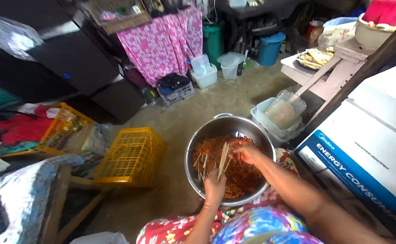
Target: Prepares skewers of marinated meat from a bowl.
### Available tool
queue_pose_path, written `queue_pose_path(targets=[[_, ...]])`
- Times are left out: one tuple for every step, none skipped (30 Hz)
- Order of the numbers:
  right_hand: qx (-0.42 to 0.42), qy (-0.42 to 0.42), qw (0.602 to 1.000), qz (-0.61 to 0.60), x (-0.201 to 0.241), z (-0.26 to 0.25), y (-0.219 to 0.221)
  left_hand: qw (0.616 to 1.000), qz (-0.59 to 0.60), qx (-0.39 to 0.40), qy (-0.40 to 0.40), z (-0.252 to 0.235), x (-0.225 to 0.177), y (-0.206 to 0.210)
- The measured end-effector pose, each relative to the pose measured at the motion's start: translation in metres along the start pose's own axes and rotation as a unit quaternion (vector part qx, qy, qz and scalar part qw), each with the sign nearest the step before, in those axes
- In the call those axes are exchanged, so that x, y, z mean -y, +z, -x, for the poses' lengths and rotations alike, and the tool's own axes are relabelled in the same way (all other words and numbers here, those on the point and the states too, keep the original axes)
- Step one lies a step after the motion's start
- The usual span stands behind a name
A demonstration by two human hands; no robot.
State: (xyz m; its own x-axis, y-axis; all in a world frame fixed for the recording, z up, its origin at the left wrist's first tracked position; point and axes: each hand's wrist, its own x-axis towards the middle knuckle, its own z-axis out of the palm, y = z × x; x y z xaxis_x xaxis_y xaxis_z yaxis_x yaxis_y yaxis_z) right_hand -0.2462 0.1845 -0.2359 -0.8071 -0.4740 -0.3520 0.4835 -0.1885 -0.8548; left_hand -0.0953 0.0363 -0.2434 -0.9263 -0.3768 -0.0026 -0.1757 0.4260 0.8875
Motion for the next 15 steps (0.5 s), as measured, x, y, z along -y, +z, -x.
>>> queue_pose_path(targets=[[0.008, -0.009, 1.000, 0.013, 0.001, 0.001, 0.001, 1.000, 0.006, -0.001, 0.002, 0.000, 0.000, 0.000], [0.005, -0.016, 1.000, 0.019, 0.002, 0.002, 0.002, 1.000, 0.010, -0.001, 0.001, -0.001, 0.001, 0.000], [-0.009, -0.019, 1.000, 0.019, 0.002, 0.003, 0.004, 1.000, 0.013, -0.001, 0.001, -0.001, 0.001, 0.000], [-0.025, -0.017, 0.999, 0.021, 0.002, 0.004, 0.005, 1.000, 0.016, -0.001, -0.001, -0.001, 0.002, 0.000], [-0.037, -0.012, 0.999, 0.022, 0.002, 0.004, 0.006, 1.000, 0.018, -0.001, -0.004, 0.000, 0.001, 0.000], [-0.043, -0.008, 0.999, 0.023, 0.002, 0.005, 0.007, 1.000, 0.019, 0.000, -0.009, 0.000, 0.000, 0.000], [-0.042, -0.002, 0.999, 0.018, 0.001, 0.005, 0.008, 1.000, 0.019, 0.001, -0.013, 0.000, 0.000, -0.001], [-0.038, 0.005, 0.999, 0.010, 0.000, 0.006, 0.009, 1.000, 0.018, -0.001, -0.014, 0.000, 0.000, -0.001], [-0.037, 0.012, 0.999, -0.002, -0.001, 0.007, 0.010, 1.000, 0.018, -0.004, -0.012, 0.000, 0.001, 0.000], [-0.037, 0.021, 0.999, -0.016, -0.002, 0.009, 0.011, 1.000, 0.020, -0.008, -0.011, 0.000, 0.001, 0.000], [-0.037, 0.031, 0.998, -0.032, -0.003, 0.010, 0.013, 1.000, 0.021, -0.010, -0.012, 0.001, 0.002, 0.001], [-0.040, 0.040, 0.997, -0.043, -0.003, 0.011, 0.014, 1.000, 0.022, -0.011, -0.013, 0.001, 0.003, 0.001], [-0.043, 0.044, 0.997, -0.049, -0.004, 0.011, 0.015, 1.000, 0.024, -0.013, -0.014, 0.001, 0.004, 0.002], [-0.045, 0.047, 0.997, -0.052, -0.004, 0.010, 0.016, 1.000, 0.024, -0.013, -0.016, 0.000, 0.004, 0.002], [-0.047, 0.047, 0.996, -0.054, -0.004, 0.010, 0.016, 1.000, 0.023, -0.012, -0.016, 0.000, 0.004, 0.001]])
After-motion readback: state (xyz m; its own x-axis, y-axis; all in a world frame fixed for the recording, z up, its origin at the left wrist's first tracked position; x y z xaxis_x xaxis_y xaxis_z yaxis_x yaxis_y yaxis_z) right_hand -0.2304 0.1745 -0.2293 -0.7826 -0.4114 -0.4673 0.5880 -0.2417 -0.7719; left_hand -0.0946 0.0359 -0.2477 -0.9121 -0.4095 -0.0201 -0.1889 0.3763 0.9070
